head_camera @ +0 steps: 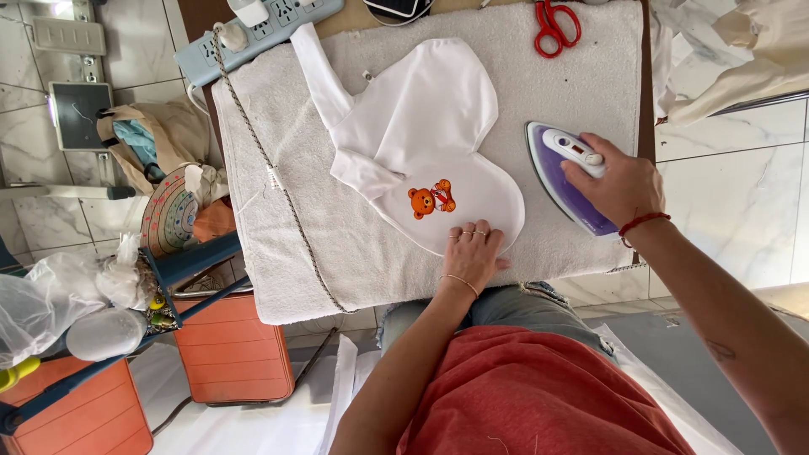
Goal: Ironing and folding baby onesies on a work table
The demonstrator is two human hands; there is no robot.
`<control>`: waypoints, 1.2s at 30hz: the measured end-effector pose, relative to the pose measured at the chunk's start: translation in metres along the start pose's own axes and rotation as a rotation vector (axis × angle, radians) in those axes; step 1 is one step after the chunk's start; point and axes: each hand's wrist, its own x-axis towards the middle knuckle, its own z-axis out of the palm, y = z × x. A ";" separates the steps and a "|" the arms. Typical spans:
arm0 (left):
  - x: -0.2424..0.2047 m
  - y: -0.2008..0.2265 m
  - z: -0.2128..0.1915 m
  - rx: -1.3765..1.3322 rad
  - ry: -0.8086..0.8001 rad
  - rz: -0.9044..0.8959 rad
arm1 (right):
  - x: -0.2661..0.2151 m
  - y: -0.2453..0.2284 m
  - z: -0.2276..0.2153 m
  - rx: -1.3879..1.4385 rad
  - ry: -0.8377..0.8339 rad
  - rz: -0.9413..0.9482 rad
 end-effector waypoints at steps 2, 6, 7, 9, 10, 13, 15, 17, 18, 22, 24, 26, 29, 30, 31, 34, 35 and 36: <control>0.004 0.003 0.013 0.021 0.098 -0.058 | 0.002 0.001 -0.001 -0.018 0.022 0.027; 0.010 -0.011 -0.034 -0.417 -0.152 -0.262 | 0.003 0.000 -0.003 -0.006 0.010 0.036; 0.006 -0.018 -0.035 -0.619 -0.115 -0.521 | 0.003 0.001 -0.002 -0.002 0.004 0.037; -0.001 -0.031 -0.045 -0.818 -0.077 -0.781 | 0.003 0.002 -0.002 0.003 -0.002 0.040; -0.005 -0.036 -0.054 -0.811 -0.178 -0.840 | 0.003 0.003 -0.003 0.002 0.009 0.027; -0.015 -0.043 -0.064 -0.796 -0.283 -0.903 | 0.001 -0.003 -0.004 0.004 -0.006 0.021; -0.013 -0.044 -0.066 -0.799 -0.293 -0.881 | 0.003 -0.004 -0.005 -0.006 -0.017 0.046; -0.012 -0.043 -0.068 -0.809 -0.311 -0.919 | 0.005 -0.002 -0.003 -0.007 -0.027 0.030; -0.013 -0.041 -0.064 -0.814 -0.318 -0.916 | 0.002 0.000 -0.004 -0.011 -0.029 0.035; -0.015 -0.038 -0.061 -0.807 -0.147 -0.739 | 0.004 0.002 0.007 -0.031 0.104 -0.056; -0.015 -0.029 -0.060 -0.782 -0.127 -0.644 | 0.000 0.002 0.011 -0.081 0.218 -0.141; -0.013 -0.021 -0.058 -0.740 0.190 -0.268 | -0.004 -0.009 0.011 -0.335 0.438 -0.424; -0.009 -0.014 -0.039 -0.529 0.297 -0.133 | -0.022 -0.041 0.035 -0.248 0.206 -0.613; -0.011 -0.019 -0.041 -0.525 0.297 -0.137 | -0.032 -0.045 0.046 -0.245 0.205 -0.617; -0.010 -0.023 -0.042 -0.536 0.388 -0.135 | -0.042 -0.048 0.054 -0.197 0.025 -0.733; -0.017 -0.044 -0.065 -0.601 0.587 -0.279 | -0.040 -0.036 0.069 -0.160 -0.134 -0.847; -0.022 -0.053 -0.077 -0.669 0.671 -0.418 | -0.035 -0.030 0.073 -0.165 -0.123 -0.823; -0.021 -0.069 -0.073 -0.650 0.687 -0.424 | -0.028 -0.039 0.068 -0.157 -0.115 -0.845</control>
